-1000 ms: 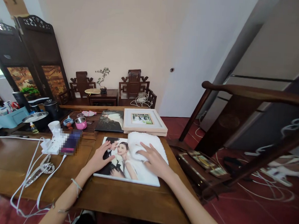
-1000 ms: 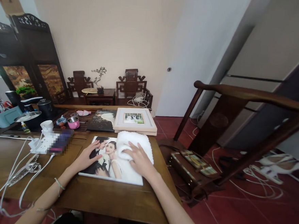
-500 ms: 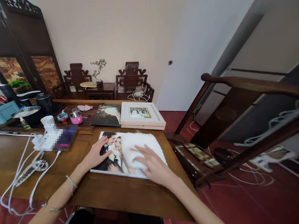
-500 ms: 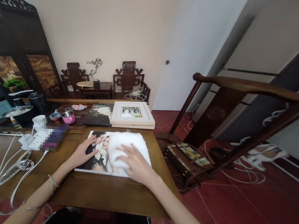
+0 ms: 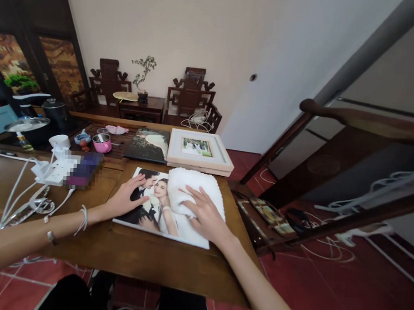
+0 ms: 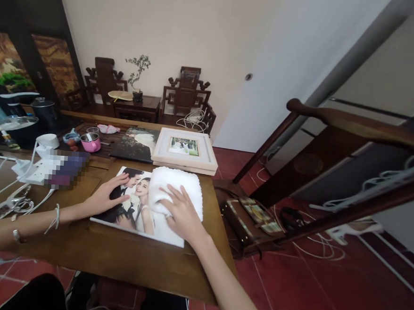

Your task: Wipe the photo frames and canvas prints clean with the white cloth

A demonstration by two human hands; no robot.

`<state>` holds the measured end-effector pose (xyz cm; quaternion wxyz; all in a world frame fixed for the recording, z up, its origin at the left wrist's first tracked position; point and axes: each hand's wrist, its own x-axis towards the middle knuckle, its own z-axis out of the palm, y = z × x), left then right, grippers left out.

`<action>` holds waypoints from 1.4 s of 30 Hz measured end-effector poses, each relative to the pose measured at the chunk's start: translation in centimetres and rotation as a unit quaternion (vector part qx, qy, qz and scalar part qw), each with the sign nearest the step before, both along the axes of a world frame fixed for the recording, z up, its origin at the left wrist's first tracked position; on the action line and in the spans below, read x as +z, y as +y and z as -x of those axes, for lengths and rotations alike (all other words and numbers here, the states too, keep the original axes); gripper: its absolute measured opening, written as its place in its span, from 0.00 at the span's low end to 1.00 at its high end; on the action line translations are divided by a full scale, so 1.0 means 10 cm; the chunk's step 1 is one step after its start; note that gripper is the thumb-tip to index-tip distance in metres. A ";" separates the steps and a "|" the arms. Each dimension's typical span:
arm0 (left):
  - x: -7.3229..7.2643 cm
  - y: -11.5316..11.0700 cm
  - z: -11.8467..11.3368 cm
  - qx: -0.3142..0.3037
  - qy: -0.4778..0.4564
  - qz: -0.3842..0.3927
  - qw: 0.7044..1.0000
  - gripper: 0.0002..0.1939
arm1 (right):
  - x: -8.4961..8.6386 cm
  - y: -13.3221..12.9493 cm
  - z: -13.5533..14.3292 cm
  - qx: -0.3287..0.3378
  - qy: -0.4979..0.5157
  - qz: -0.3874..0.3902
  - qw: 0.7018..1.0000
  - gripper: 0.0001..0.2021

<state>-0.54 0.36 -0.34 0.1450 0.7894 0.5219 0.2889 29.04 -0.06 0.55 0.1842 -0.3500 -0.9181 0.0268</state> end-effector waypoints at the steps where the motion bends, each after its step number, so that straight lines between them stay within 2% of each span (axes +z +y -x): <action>1: 0.01 0.00 -0.01 -0.004 0.001 0.002 1.000 0.30 | 0.00 0.00 0.00 0.000 -0.001 -0.002 1.000 0.27; 7: 0.07 0.00 -0.02 -0.004 -0.012 0.024 1.000 0.32 | -0.05 0.02 -0.02 0.007 0.022 -0.014 1.000 0.25; 14: 0.07 0.00 0.01 -0.019 -0.042 0.034 0.998 0.33 | -0.03 0.04 -0.02 0.000 0.025 -0.030 0.999 0.25; 21: 0.05 0.01 0.05 -0.030 -0.054 0.036 0.997 0.33 | 0.07 -0.61 0.09 0.099 0.005 -0.020 0.995 0.22; 23: 0.06 -0.01 0.05 -0.034 -0.051 0.035 0.998 0.33 | 0.08 -0.66 0.09 0.110 0.007 -0.018 0.994 0.22; 25: 0.08 -0.03 0.04 -0.032 -0.047 0.035 0.998 0.33 | 0.07 -0.55 0.08 0.096 0.012 -0.020 0.995 0.22; 31: 0.10 -0.12 -0.03 -0.010 -0.009 0.045 0.999 0.31 | -0.02 0.10 0.05 0.008 0.022 -0.036 0.999 0.22; 34: 0.07 -0.16 -0.06 0.015 0.008 0.028 0.999 0.30 | -0.04 0.16 0.05 0.008 0.024 -0.046 0.999 0.22; 36: 0.04 -0.18 -0.08 0.026 -0.010 0.010 1.000 0.30 | -0.03 0.06 0.05 0.019 0.032 -0.047 0.998 0.21; 42: 0.00 -0.20 -0.06 0.037 -0.063 0.002 0.997 0.29 | 0.09 -0.50 0.10 0.096 0.010 -0.021 0.995 0.21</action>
